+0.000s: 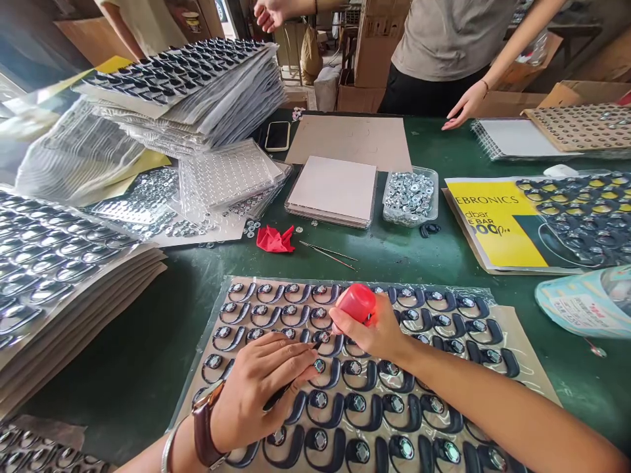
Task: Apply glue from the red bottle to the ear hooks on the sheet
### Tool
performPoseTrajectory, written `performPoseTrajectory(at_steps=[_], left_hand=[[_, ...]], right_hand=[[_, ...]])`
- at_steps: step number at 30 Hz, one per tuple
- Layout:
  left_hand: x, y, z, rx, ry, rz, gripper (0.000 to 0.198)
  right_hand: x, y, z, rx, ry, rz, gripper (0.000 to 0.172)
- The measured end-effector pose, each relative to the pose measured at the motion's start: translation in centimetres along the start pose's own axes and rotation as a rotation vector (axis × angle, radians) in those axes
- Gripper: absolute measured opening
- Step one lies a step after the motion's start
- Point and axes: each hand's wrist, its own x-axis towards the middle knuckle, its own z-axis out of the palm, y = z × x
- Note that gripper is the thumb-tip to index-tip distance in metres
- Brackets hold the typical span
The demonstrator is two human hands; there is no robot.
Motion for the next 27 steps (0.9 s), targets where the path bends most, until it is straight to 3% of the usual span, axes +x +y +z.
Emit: performPoseTrajectory(at_steps=[18, 27], left_hand=[[-0.1, -0.4, 0.1, -0.095, 0.009, -0.046, 0.022], [0.1, -1.3, -0.2, -0.176, 0.031, -0.197, 0.015]], right_hand=[[-0.1, 0.1, 0.1, 0.033, -0.015, 0.010, 0.030], [-0.2, 0.6, 0.1, 0.014, -0.125, -0.013, 0.030]])
